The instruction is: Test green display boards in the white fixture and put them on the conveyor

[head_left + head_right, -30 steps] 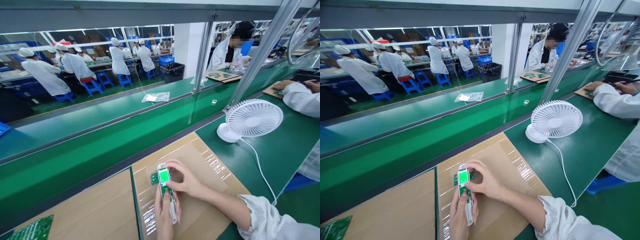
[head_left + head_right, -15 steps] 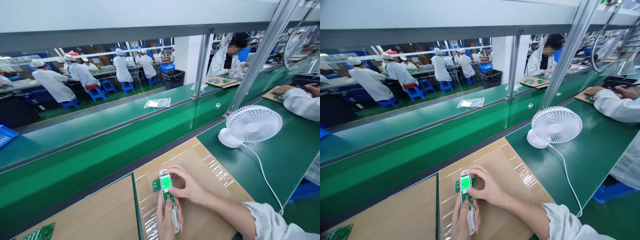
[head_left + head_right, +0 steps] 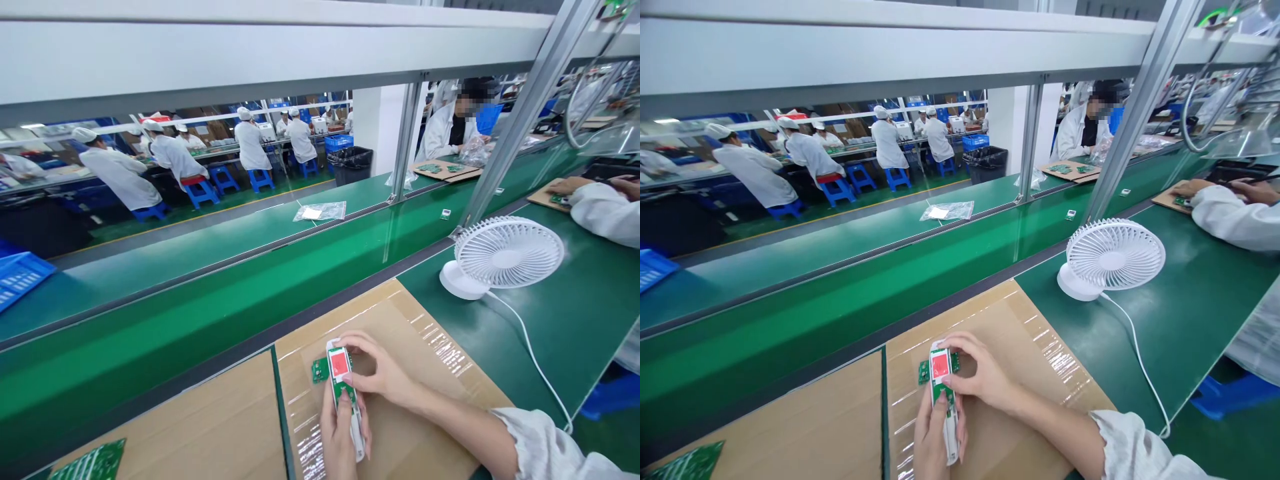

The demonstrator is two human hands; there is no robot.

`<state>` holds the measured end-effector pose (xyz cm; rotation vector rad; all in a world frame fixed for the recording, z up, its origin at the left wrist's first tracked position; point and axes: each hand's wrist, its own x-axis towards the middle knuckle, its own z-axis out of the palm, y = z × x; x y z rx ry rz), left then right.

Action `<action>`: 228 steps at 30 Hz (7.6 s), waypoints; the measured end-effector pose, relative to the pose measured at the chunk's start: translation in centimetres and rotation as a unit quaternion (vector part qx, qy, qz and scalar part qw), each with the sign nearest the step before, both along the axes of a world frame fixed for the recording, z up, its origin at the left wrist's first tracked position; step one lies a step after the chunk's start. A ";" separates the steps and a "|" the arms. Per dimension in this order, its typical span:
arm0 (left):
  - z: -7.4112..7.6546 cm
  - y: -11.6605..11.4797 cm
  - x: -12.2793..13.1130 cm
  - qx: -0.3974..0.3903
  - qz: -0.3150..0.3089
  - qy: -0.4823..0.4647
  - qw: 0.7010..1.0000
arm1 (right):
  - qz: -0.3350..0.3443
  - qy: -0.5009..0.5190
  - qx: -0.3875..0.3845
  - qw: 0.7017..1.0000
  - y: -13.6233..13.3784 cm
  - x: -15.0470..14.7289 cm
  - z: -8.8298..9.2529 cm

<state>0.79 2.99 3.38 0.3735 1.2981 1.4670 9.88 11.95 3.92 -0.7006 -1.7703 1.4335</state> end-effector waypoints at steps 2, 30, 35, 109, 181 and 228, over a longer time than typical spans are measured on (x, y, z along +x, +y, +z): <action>-0.4 0.1 -0.1 0.007 -0.015 -0.004 1.000 | -0.013 -0.044 0.048 0.998 -0.2 0.4 0.7; -1.1 0.9 -1.2 0.061 0.075 0.016 0.995 | 0.104 -0.160 0.036 0.981 1.9 0.1 1.0; -1.1 1.0 -0.8 0.042 0.060 0.052 0.996 | -0.060 -0.086 -0.036 0.994 2.4 0.9 1.9; 0.9 0.0 -0.2 -0.002 -0.028 0.037 0.999 | 0.075 -0.023 0.018 0.997 1.0 0.1 0.9; 0.5 -0.2 -0.3 0.006 -0.016 0.037 0.999 | 0.080 -0.022 0.008 0.996 0.7 0.2 1.3; -3.0 0.8 -0.9 0.057 -0.006 0.016 0.998 | -0.040 -0.241 0.173 0.954 14.0 -13.3 -2.1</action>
